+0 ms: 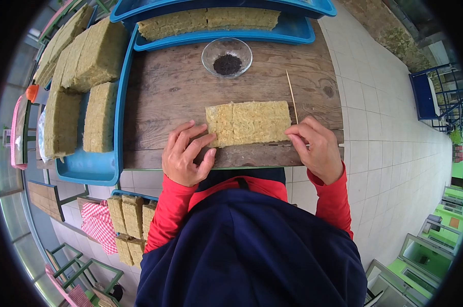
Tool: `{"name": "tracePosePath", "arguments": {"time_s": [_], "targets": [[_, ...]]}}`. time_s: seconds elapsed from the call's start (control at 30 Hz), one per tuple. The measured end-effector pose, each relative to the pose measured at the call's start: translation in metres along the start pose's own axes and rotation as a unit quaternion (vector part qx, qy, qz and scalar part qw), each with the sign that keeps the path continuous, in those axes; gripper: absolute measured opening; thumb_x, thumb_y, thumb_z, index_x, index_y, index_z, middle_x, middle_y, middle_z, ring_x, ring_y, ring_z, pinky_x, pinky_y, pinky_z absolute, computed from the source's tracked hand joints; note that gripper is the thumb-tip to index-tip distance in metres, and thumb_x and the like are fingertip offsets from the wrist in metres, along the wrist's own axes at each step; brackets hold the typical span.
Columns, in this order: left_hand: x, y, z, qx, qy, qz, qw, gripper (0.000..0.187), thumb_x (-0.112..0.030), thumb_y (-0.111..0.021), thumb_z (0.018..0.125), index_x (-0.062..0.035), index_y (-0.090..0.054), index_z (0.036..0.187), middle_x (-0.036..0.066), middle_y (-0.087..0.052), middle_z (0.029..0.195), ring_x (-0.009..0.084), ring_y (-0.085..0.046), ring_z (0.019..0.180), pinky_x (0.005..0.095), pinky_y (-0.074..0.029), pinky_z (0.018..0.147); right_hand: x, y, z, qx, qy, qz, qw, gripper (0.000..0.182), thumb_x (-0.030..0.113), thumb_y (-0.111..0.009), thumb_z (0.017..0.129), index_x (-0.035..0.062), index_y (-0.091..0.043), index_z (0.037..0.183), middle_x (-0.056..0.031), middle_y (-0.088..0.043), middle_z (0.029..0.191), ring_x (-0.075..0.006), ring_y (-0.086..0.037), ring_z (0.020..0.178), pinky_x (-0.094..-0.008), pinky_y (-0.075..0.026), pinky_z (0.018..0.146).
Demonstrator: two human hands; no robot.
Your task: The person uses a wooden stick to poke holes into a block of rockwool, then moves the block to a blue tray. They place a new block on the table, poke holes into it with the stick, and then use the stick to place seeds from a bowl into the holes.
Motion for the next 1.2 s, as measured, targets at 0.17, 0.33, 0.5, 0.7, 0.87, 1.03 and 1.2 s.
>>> {"name": "tracePosePath", "arguments": {"time_s": [0.17,0.33,0.5,0.7,0.87,1.03,1.2], "targets": [[-0.001,0.001,0.000,-0.008,-0.011,0.009,1.000,0.024,-0.018,-0.072,0.071,-0.0131,-0.073,0.094,0.005,-0.067,0.104,0.0304,-0.060,0.106,0.0383,-0.051,0.086,0.008,0.008,0.013,-0.010,0.002,0.017,1.000,0.005,0.004,-0.067,0.081,0.0055,-0.067,0.086,-0.0078,-0.058,0.079,-0.0277,-0.061,0.067,-0.0364,-0.047,0.058],[-0.001,0.002,0.000,-0.007,-0.001,-0.016,1.000,0.025,-0.019,-0.070,0.071,-0.0075,-0.072,0.094,0.011,-0.068,0.103,0.0341,-0.060,0.106,0.0418,-0.050,0.089,0.036,0.018,0.060,-0.033,0.083,-0.029,0.996,0.004,0.006,-0.068,0.082,0.0069,-0.067,0.086,-0.0081,-0.058,0.078,-0.0290,-0.061,0.067,-0.0377,-0.047,0.058],[0.000,0.003,0.000,-0.017,-0.003,-0.022,1.000,0.023,-0.017,-0.070,0.071,-0.0079,-0.072,0.092,0.011,-0.068,0.102,0.0337,-0.061,0.104,0.0416,-0.050,0.087,0.042,-0.009,0.127,-0.024,0.152,-0.106,0.982,0.005,0.011,-0.065,0.084,0.0074,-0.068,0.087,-0.0090,-0.062,0.079,-0.0308,-0.063,0.070,-0.0397,-0.049,0.061],[0.000,0.004,0.000,-0.019,-0.002,-0.026,0.999,0.022,-0.015,-0.070,0.071,-0.0087,-0.072,0.091,0.009,-0.068,0.101,0.0327,-0.061,0.104,0.0403,-0.051,0.086,0.022,-0.076,0.189,0.111,0.097,-0.242,0.959,0.010,0.006,-0.062,0.079,0.0068,-0.071,0.083,-0.0163,-0.070,0.085,-0.0344,-0.068,0.079,-0.0429,-0.054,0.068],[0.001,0.004,-0.002,-0.026,0.000,-0.029,0.999,0.021,-0.014,-0.070,0.070,-0.0096,-0.073,0.091,0.008,-0.068,0.101,0.0316,-0.061,0.104,0.0395,-0.051,0.086,0.034,-0.087,0.197,0.154,0.069,-0.315,0.934,0.011,0.004,-0.061,0.078,0.0037,-0.071,0.081,-0.0180,-0.070,0.085,-0.0341,-0.069,0.082,-0.0429,-0.056,0.069],[0.001,0.004,-0.002,-0.024,-0.001,-0.031,0.999,0.021,-0.014,-0.070,0.070,-0.0102,-0.073,0.090,0.007,-0.068,0.100,0.0312,-0.061,0.104,0.0392,-0.052,0.085,0.032,-0.086,0.192,0.142,0.074,-0.331,0.930,0.010,0.004,-0.062,0.077,0.0040,-0.072,0.079,-0.0187,-0.071,0.085,-0.0320,-0.070,0.082,-0.0412,-0.056,0.068],[0.000,0.004,-0.001,-0.024,0.000,-0.027,0.999,0.020,-0.014,-0.070,0.070,-0.0096,-0.073,0.089,0.008,-0.068,0.099,0.0317,-0.062,0.103,0.0394,-0.052,0.085,0.026,-0.078,0.185,0.106,0.116,-0.271,0.950,0.009,0.004,-0.063,0.076,0.0070,-0.071,0.076,-0.0161,-0.069,0.081,-0.0318,-0.069,0.076,-0.0417,-0.055,0.064]]}}
Point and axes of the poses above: each hand's wrist, its own z-axis towards the middle knuckle, its own y-axis out of the back of the hand, x = y × z, the point moved 6 cm from there along z, towards the middle knuckle
